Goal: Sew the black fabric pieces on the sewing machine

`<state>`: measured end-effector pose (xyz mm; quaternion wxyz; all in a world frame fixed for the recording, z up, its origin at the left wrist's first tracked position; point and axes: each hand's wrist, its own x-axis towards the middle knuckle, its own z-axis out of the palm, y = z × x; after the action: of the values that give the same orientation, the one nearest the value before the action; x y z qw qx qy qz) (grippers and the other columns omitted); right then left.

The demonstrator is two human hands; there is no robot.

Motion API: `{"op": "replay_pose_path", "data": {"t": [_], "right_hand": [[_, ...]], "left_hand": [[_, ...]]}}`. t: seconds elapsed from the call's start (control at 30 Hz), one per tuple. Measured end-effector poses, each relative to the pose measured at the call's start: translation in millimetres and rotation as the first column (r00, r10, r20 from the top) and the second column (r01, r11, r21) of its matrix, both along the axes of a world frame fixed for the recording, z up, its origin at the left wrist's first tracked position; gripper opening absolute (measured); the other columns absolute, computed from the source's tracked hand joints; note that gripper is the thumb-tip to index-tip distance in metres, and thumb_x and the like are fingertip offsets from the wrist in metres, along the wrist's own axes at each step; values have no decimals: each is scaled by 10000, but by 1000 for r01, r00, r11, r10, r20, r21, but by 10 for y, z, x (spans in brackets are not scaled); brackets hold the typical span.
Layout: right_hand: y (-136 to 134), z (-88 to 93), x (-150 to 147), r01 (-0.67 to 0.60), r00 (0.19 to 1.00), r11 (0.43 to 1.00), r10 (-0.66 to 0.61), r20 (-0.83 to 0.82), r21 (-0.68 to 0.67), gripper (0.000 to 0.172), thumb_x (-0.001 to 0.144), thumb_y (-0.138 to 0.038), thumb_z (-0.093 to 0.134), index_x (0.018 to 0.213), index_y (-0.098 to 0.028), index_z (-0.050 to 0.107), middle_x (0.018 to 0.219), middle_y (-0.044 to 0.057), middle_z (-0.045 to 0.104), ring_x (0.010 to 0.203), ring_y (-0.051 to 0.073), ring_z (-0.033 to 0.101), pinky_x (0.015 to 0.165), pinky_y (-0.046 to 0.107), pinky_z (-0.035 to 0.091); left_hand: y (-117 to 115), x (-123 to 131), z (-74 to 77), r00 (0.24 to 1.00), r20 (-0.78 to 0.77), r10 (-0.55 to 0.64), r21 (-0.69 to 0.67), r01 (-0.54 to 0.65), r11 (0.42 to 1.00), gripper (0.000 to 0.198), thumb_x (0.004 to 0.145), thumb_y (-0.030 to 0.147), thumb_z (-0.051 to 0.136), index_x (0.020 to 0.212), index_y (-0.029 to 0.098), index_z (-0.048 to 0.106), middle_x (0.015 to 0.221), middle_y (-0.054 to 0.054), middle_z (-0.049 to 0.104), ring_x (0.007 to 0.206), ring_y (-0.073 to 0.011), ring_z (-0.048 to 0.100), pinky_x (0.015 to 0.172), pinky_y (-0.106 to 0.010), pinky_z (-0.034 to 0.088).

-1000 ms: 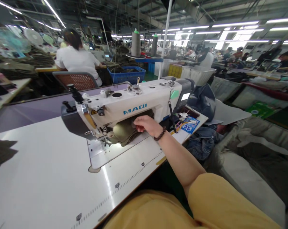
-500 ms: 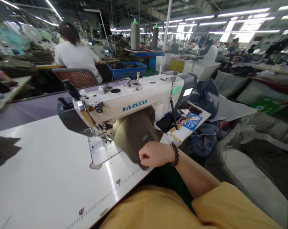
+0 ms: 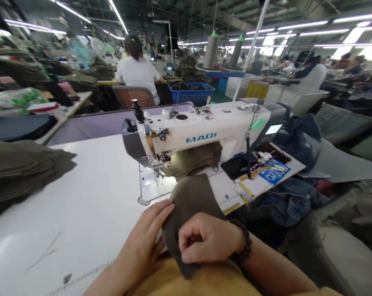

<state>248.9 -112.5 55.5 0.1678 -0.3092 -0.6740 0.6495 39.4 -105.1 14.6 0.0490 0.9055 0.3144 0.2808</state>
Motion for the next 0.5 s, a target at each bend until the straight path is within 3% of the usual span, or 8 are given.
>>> {"op": "replay_pose_path", "data": {"t": [0.1, 0.17, 0.23, 0.3, 0.4, 0.43, 0.5], "right_hand": [[-39, -126, -126, -87, 996, 995, 86, -20, -45, 168, 681, -290, 607, 685, -123, 587, 596, -40, 518, 513, 45, 430, 463, 139, 322], [-35, -287, -186, -146, 989, 970, 136, -62, -196, 240, 674, -349, 625, 748, -122, 607, 623, -29, 533, 516, 48, 444, 483, 147, 350], [-18, -463, -182, -163, 984, 905, 120, -131, -394, 364, 666, -458, 626, 802, -122, 610, 630, -18, 540, 495, 55, 467, 478, 160, 376], [-5, -580, -76, -173, 975, 869, 85, -204, -463, 474, 615, -531, 658, 846, -119, 617, 684, 13, 581, 529, 73, 513, 524, 184, 411], [-5, -566, 237, -109, 964, 903, -7, -266, -416, 611, 636, -672, 542, 846, -108, 654, 801, 103, 638, 699, 172, 601, 678, 299, 460], [-11, -528, 342, -42, 977, 944, -29, -209, -326, 604, 677, -676, 486, 821, -120, 672, 813, 118, 648, 735, 197, 609, 696, 319, 463], [-31, -470, 481, -38, 990, 996, 49, 130, -83, 437, 784, -526, 449, 916, -185, 687, 902, 114, 665, 873, 208, 602, 811, 324, 427]], "left_hand": [[39, -177, -3, 1000, 22, 19, 16, -19, 1000, 283, 862, 143, 385, 1102, 206, 522, 1092, -92, 594, 1033, -203, 525, 822, -334, 466], [27, -379, -17, 998, 23, 66, 7, -66, 998, 260, 868, 134, 374, 1012, 205, 579, 1056, -79, 617, 990, -183, 550, 808, -301, 477], [-8, -613, -57, 995, 5, 101, -34, -101, 994, 270, 866, 124, 367, 950, 212, 608, 1047, -63, 626, 960, -157, 572, 800, -251, 488], [-63, -854, -109, 992, -30, 124, -77, -126, 989, 239, 851, 144, 402, 898, 231, 620, 1041, -42, 633, 939, -145, 592, 790, -214, 498], [-169, -1176, -164, 975, -30, 221, -82, -223, 971, 131, 797, 248, 520, 889, 246, 614, 1024, -34, 642, 878, -158, 625, 749, -201, 521], [-203, -1260, -173, 967, -16, 253, -69, -254, 965, 136, 783, 271, 537, 894, 246, 612, 1021, -35, 643, 851, -159, 634, 730, -196, 527], [-253, -1380, -182, 951, -6, 309, -45, -309, 950, 156, 780, 269, 525, 909, 246, 609, 1041, -36, 638, 841, -158, 641, 724, -191, 529]]}}
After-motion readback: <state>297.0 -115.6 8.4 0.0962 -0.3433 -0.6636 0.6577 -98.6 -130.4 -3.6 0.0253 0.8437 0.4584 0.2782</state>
